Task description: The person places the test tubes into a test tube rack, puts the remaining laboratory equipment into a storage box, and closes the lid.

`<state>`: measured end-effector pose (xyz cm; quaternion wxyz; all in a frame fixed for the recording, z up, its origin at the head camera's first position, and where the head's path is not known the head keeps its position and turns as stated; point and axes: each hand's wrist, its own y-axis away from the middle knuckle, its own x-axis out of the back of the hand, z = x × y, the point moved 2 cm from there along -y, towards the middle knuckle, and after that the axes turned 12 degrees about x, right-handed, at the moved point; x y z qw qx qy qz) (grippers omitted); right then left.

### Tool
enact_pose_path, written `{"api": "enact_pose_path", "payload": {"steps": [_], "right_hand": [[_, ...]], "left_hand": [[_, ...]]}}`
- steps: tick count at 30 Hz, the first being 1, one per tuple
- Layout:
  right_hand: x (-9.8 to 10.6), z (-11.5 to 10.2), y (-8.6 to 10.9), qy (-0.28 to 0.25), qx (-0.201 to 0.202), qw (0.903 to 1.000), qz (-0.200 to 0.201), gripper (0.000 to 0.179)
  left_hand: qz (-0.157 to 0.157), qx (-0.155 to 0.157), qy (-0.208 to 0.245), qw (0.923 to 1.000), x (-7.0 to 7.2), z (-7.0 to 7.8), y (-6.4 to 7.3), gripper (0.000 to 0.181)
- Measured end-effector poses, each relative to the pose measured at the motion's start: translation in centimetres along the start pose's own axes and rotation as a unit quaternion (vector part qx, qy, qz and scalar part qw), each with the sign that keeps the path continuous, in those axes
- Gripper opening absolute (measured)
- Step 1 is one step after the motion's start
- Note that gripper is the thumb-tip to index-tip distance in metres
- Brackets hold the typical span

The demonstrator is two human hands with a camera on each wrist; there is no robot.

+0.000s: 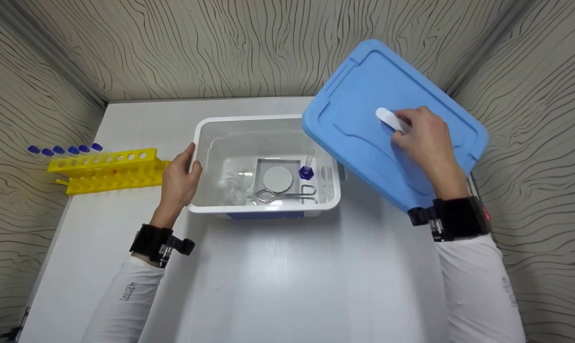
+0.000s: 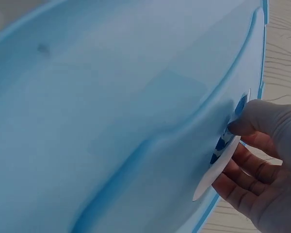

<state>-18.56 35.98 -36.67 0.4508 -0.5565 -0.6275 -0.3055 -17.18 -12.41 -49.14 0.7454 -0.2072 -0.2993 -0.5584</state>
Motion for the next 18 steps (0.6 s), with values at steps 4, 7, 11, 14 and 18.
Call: {"api": "enact_pose_path", "payload": {"steps": [4,7,11,14,18], "right_hand": [[0.1,-2.0,-0.6,0.005,0.028,0.9996,-0.009,0.046],[-0.1,-3.3,-0.9,0.012,0.061,0.998,-0.005,0.045],[-0.5,-5.0,-1.3,0.014,0.102,0.9945,-0.014,0.045],[-1.1,-6.3,-1.6,0.013,0.116,0.9925,-0.038,0.045],[-2.2,-8.0,-2.0,0.016,0.127,0.9893,-0.07,0.046]], "left_hand": [[-0.004,0.003,0.001,1.0,-0.1,0.1,0.0,0.051],[-0.002,0.001,-0.003,1.0,-0.1,0.2,0.1,0.051],[0.0,-0.001,-0.011,0.9999,-0.2,0.2,0.0,0.051],[-0.001,0.003,-0.013,0.9999,-0.2,0.1,0.0,0.051],[-0.004,0.007,-0.011,0.9999,-0.1,0.0,0.1,0.051]]}}
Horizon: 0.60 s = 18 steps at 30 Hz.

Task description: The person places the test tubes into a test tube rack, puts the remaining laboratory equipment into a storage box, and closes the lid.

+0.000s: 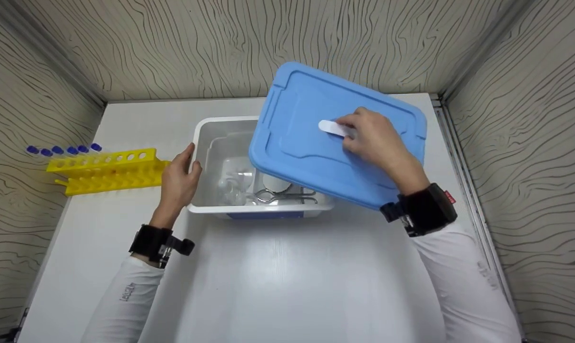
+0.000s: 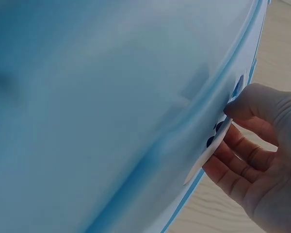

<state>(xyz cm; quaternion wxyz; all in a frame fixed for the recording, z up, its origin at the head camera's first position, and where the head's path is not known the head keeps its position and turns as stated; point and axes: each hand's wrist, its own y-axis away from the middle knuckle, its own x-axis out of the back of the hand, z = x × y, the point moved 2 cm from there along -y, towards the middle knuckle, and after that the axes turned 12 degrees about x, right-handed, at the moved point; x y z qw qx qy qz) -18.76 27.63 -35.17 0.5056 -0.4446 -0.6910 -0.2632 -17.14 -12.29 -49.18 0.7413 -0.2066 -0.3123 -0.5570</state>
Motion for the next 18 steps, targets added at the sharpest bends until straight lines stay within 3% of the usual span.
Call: {"api": "enact_pose_path", "payload": {"steps": [8,18], "right_hand": [[-1.9,-2.4,-1.7,0.015,0.039,0.9979,-0.049,0.043],[-3.5,-4.4,-3.2,0.032,0.071,0.9943,-0.073,0.04]], "left_hand": [[0.002,-0.004,0.005,1.0,0.1,-0.2,-0.1,0.051],[0.003,-0.004,-0.005,1.0,0.0,-0.1,-0.1,0.052]]}}
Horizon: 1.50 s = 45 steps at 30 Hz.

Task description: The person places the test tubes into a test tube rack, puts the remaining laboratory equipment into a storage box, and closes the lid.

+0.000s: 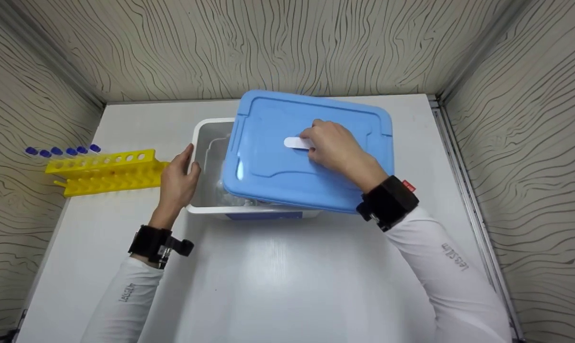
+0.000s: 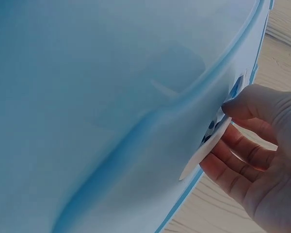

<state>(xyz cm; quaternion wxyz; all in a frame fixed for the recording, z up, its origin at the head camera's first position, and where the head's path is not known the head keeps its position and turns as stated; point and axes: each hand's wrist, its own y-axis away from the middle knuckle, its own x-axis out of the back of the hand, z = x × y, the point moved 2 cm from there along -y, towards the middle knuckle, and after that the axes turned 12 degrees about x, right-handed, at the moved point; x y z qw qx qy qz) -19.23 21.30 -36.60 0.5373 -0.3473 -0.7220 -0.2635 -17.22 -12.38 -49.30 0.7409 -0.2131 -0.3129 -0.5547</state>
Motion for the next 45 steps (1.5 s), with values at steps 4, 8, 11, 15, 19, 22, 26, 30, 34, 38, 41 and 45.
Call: {"api": "enact_pose_path", "payload": {"steps": [4,8,11,15,19,22,26,30,34,38,41,45], "right_hand": [[-0.6,-0.6,-0.9,0.011,0.019,0.9997,-0.006,0.041],[-1.2,-1.2,-1.6,0.007,0.03,0.9993,-0.019,0.041],[-1.7,-1.8,-2.1,0.0,0.033,0.999,-0.031,0.041],[-2.3,-2.8,-2.8,-0.009,0.041,0.9981,-0.045,0.04],[-2.9,-3.4,-3.3,-0.011,0.052,0.9971,-0.055,0.039],[-3.2,-3.6,-3.5,-0.005,0.062,0.9963,-0.059,0.037],[-3.6,-3.6,-3.8,0.004,0.067,0.9958,-0.062,0.036],[-4.1,-3.4,-4.1,0.001,0.067,0.9956,-0.065,0.036],[-4.6,-3.2,-4.3,-0.002,0.069,0.9954,-0.067,0.036],[-4.8,-3.1,-4.3,-0.006,0.07,0.9957,-0.06,0.037],[-4.8,-3.0,-4.2,-0.011,0.065,0.9964,-0.054,0.037],[-4.1,-2.6,-3.7,-0.018,0.048,0.9978,-0.043,0.037]], "left_hand": [[0.001,0.001,-0.003,1.0,0.0,0.0,-0.1,0.052],[-0.002,0.002,-0.002,1.0,0.0,0.1,0.0,0.052],[-0.002,0.003,-0.002,1.0,0.0,0.1,0.0,0.052],[-0.001,0.003,0.0,1.0,0.0,-0.1,0.0,0.052],[-0.004,0.005,0.005,1.0,0.0,-0.1,0.0,0.052],[-0.006,0.009,0.003,0.9999,0.0,0.0,0.0,0.052],[-0.005,0.009,0.004,0.9999,0.0,0.0,0.1,0.052],[-0.005,0.01,0.01,0.9999,0.0,0.0,0.1,0.052],[-0.008,0.013,0.01,0.9998,0.0,0.1,0.1,0.052],[-0.007,0.016,0.009,0.9998,-0.1,0.1,0.1,0.052],[-0.01,0.017,0.01,0.9998,-0.1,0.1,0.1,0.052],[-0.016,0.017,0.007,0.9997,0.0,0.1,0.1,0.052]]}}
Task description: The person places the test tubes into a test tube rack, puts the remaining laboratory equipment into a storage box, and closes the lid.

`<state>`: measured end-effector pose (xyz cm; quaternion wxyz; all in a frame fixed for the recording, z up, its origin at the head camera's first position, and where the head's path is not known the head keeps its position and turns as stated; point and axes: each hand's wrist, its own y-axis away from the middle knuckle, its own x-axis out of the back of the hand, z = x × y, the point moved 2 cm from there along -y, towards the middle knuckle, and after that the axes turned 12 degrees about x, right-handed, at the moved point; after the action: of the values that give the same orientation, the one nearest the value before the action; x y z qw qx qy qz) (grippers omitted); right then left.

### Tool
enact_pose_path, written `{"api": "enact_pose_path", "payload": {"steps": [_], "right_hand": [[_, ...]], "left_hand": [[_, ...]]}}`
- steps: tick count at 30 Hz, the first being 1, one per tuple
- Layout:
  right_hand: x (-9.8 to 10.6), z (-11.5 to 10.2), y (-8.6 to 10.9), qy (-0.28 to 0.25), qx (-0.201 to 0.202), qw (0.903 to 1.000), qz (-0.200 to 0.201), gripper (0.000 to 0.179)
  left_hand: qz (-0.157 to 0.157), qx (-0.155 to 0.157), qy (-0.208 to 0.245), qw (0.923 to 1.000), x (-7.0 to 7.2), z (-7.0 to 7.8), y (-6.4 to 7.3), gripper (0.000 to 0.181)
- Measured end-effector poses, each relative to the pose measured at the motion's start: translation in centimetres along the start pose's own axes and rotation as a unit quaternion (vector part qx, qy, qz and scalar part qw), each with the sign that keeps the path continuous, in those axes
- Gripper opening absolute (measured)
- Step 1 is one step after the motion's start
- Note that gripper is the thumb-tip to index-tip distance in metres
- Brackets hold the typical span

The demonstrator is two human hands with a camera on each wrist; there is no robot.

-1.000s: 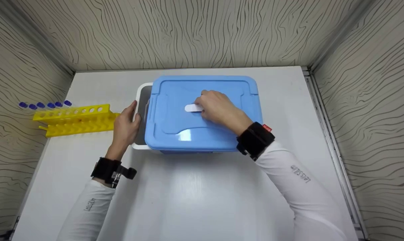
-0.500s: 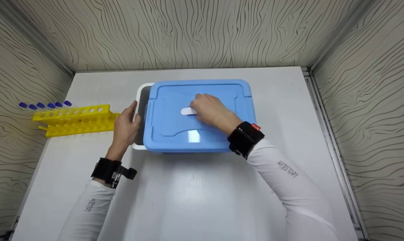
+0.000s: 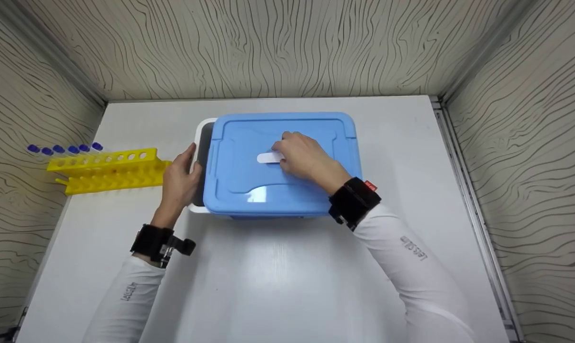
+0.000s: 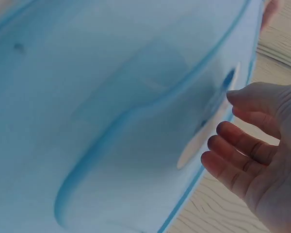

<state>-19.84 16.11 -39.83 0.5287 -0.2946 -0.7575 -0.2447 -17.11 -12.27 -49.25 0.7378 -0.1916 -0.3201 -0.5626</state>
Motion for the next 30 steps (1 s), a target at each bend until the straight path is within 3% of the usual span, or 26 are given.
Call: {"api": "enact_pose_path", "payload": {"steps": [9,15,18,23,26,30], "right_hand": [[3.1,2.1,3.2,-0.036,-0.042,0.9959,0.071,0.04],[3.9,3.8,5.9,-0.092,-0.068,0.9793,0.166,0.039],[3.6,5.0,7.2,-0.11,-0.074,0.961,0.242,0.039],[2.6,7.2,9.2,-0.144,-0.116,0.9163,0.355,0.043],[1.7,8.5,10.3,-0.18,-0.154,0.8887,0.393,0.044],[0.1,9.9,11.2,-0.227,-0.204,0.8612,0.406,0.048]], "left_hand": [[-0.003,0.001,0.006,1.0,0.0,0.1,0.0,0.053],[-0.001,0.002,0.002,1.0,0.0,-0.1,-0.1,0.053],[0.005,0.0,0.0,1.0,0.1,-0.1,-0.1,0.052],[0.006,-0.004,0.0,1.0,0.2,-0.1,0.0,0.053],[0.001,-0.002,0.001,1.0,0.2,-0.1,0.0,0.053],[0.0,-0.001,0.001,1.0,0.1,-0.1,-0.1,0.053]]}}
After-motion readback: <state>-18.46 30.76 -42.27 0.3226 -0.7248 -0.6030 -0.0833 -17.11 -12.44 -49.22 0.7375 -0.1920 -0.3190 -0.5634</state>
